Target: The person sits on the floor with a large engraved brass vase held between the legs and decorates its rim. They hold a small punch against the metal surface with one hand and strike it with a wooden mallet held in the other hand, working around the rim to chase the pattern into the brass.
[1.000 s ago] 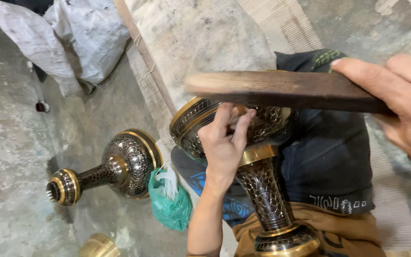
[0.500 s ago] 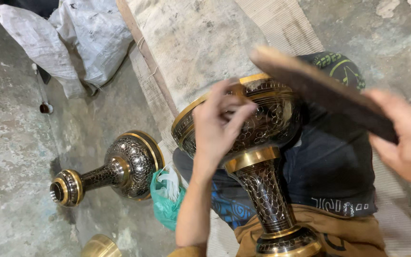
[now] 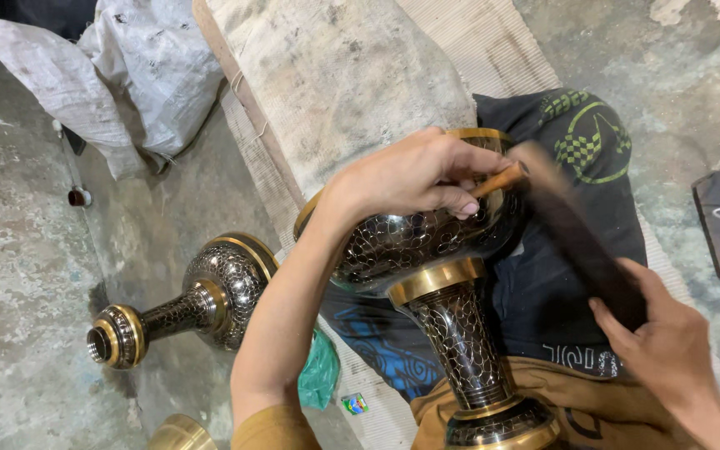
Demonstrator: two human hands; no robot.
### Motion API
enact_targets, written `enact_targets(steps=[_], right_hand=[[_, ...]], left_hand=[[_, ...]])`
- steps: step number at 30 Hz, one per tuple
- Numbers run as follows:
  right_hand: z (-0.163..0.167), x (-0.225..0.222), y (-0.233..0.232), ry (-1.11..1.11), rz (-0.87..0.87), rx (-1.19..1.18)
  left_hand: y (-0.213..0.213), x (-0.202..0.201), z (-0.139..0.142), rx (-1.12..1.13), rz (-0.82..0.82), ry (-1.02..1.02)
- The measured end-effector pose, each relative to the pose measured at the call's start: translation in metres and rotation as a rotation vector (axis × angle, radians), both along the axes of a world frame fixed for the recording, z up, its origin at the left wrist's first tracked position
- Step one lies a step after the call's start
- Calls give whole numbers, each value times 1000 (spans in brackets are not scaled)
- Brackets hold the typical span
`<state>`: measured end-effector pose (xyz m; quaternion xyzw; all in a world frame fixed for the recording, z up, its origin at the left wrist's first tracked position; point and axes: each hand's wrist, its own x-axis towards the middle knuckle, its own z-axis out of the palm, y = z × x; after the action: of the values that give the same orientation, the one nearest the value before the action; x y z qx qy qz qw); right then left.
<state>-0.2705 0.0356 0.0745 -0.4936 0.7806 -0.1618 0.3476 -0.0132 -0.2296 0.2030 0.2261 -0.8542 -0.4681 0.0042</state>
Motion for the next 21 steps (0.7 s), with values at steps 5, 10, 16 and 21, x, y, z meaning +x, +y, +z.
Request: enact_targets(steps=[5, 10, 16, 21], right_hand=[[0, -6, 0, -69, 57, -191], [6, -13, -7, -34, 19, -187], [21, -13, -13, 6, 117, -286], [29, -14, -17, 25, 47, -235]], left_hand=[[1, -10, 3, -9, -23, -209], [6, -8, 3, -78, 6, -135], [8, 3, 2, -154, 31, -31], [15, 15, 8, -172, 99, -9]])
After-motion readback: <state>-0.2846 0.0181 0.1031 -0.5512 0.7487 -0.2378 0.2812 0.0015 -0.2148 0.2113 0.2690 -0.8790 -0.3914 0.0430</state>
